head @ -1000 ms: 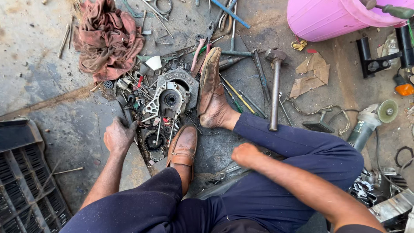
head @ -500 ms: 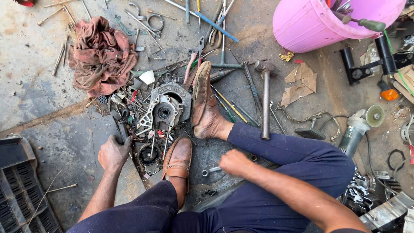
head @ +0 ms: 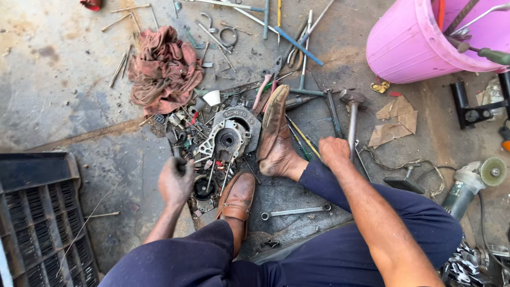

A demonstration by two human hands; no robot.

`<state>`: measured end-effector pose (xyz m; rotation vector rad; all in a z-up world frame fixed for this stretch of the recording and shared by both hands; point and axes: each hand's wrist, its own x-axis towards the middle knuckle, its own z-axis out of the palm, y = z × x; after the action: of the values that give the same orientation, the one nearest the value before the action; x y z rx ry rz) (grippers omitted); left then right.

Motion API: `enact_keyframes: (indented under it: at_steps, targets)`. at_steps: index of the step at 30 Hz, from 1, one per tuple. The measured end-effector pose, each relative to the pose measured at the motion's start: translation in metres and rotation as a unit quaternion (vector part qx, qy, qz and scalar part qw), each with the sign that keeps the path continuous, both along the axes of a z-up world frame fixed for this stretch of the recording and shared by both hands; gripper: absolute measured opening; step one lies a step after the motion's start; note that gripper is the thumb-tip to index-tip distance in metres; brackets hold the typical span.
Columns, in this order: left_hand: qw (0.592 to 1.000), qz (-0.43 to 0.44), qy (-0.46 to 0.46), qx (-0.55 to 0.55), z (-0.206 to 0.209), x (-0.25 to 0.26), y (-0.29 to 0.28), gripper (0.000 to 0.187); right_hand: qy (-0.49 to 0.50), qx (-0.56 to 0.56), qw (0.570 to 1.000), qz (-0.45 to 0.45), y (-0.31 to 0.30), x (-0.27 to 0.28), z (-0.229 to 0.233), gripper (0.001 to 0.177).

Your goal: The person sits on the floor and uses a hammer and chisel to work on a metal mechanical part. They then use a file to smooth the edges and pliers to remove a small piece from the part.

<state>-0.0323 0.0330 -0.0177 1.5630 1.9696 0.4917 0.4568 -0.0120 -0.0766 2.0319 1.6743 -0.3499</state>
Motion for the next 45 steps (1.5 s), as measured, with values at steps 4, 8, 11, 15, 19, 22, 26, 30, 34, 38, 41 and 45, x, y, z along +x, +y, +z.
enact_keyframes:
  at_steps: [4, 8, 11, 15, 19, 22, 26, 30, 34, 38, 41, 45]
  targets:
    - [0.997, -0.032, -0.067, -0.017, 0.012, 0.027, -0.012, 0.042, 0.007, 0.007, 1.0, 0.002, 0.002, 0.002, -0.002, 0.023]
    - [0.988, -0.129, -0.046, -0.066, 0.013, 0.053, -0.02, 0.058, 0.002, -0.031, 1.0, -0.005, 0.003, -0.003, 0.002, 0.028]
    - [0.982, -0.163, -0.031, -0.095, 0.011, 0.062, -0.023, 0.055, 0.008, -0.002, 0.999, -0.038, 0.007, -0.012, 0.011, 0.035]
    - [0.983, -0.167, -0.06, -0.051, 0.003, 0.058, -0.022, 0.054, 0.133, 0.121, 0.969, -0.171, 0.019, -0.037, 0.059, 0.046]
    - [0.98, -0.191, -0.041, -0.032, 0.017, 0.056, -0.019, 0.061, 0.259, 0.266, 0.927, -0.045, 0.019, -0.071, 0.132, 0.037]
    - [0.974, -0.182, 0.035, -0.13, 0.044, 0.057, -0.016, 0.077, 0.352, 0.277, 0.893, 0.033, 0.026, -0.106, 0.174, 0.029]
    - [0.973, -0.181, 0.039, 0.138, 0.077, 0.058, -0.012, 0.067, 0.395, 0.283, 0.865, 0.128, 0.04, -0.155, 0.21, 0.027]
    - [0.923, -0.281, -0.113, 0.236, 0.093, 0.07, 0.001, 0.059, 0.418, 0.275, 0.846, 0.186, 0.06, -0.208, 0.217, 0.028]
    - [0.946, -0.245, -0.153, 0.146, 0.09, 0.088, 0.024, 0.02, 0.473, 0.274, 0.819, 0.176, 0.066, -0.23, 0.225, 0.029]
    - [0.927, -0.132, -0.346, 0.055, 0.079, 0.085, 0.039, 0.013, 0.514, 0.317, 0.794, 0.074, 0.063, -0.203, 0.221, 0.029]
    - [0.898, -0.052, -0.438, -0.001, 0.066, 0.087, 0.048, 0.009, 0.509, 0.297, 0.807, -0.044, 0.046, -0.164, 0.21, 0.031]
    - [0.9, -0.055, -0.432, 0.012, 0.042, 0.09, 0.049, 0.01, 0.504, 0.348, 0.786, -0.084, 0.015, -0.116, 0.185, 0.031]
